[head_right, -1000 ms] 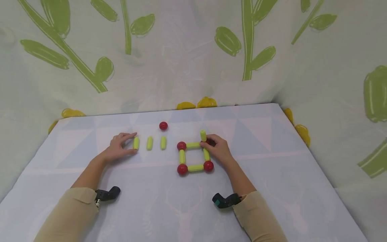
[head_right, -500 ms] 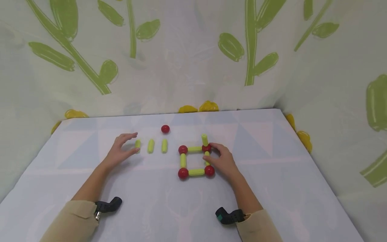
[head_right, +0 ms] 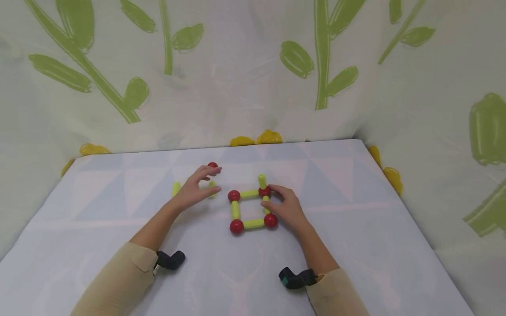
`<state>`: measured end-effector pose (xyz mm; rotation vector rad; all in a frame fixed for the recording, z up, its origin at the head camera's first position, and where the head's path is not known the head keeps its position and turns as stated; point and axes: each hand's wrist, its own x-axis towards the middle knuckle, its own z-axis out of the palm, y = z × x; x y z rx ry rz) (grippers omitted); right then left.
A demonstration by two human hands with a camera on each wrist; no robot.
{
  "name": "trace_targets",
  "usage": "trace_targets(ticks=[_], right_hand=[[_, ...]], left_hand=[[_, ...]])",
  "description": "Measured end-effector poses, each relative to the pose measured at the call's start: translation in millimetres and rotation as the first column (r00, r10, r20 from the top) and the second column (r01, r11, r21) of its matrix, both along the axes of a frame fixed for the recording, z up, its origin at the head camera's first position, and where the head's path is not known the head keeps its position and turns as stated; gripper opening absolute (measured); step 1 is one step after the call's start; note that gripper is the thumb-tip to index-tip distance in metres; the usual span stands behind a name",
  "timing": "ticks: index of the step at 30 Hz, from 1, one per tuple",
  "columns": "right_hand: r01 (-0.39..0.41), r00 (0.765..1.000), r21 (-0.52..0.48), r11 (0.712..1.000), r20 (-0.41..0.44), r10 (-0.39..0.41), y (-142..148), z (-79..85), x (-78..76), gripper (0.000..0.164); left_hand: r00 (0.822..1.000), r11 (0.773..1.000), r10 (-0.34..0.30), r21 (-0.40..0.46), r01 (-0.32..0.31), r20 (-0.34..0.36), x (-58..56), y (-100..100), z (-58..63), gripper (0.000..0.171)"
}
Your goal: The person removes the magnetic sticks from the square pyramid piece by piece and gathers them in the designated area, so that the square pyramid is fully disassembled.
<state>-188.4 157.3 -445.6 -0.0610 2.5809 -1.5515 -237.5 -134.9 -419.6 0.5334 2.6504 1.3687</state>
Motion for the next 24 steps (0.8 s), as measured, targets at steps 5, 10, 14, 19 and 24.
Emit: trace_targets(ticks=[5,10,14,19,24], right_hand=[[-0.015,1.000,0.001,1.000,-0.004,0.015,-3,-1.9,-2.3,0.061],[-0.019,1.000,0.018,1.000,0.007,0.019,-3,-2.2,-4.4,0.058],[-0.030,0.999,0.048,0.998,-0.019,0.031,-2,-1.3,-6.1,0.058],[-0.027,0.999,0.062,0.998,-0.027,0.029,-2,-0.9,-9.5,0.053],[-0.023,0.999,0.064,0.998,-0.033,0.025,-2,-2.7,-15.2,0.049]], left_hand=[[0.985,0.990,-0.135,0.022,0.138,-0.105,-13.4,30,7.3,0.055],[0.972,0.979,-0.202,0.016,0.205,-0.124,-26.4,56,10.9,0.053],[0.948,0.956,-0.288,0.017,0.293,-0.136,-32.9,76,11.1,0.050],[0.926,0.935,-0.354,-0.018,0.354,-0.133,-33.6,89,12.2,0.037],[0.927,0.937,-0.348,-0.030,0.348,-0.137,-31.3,96,12.4,0.031]])
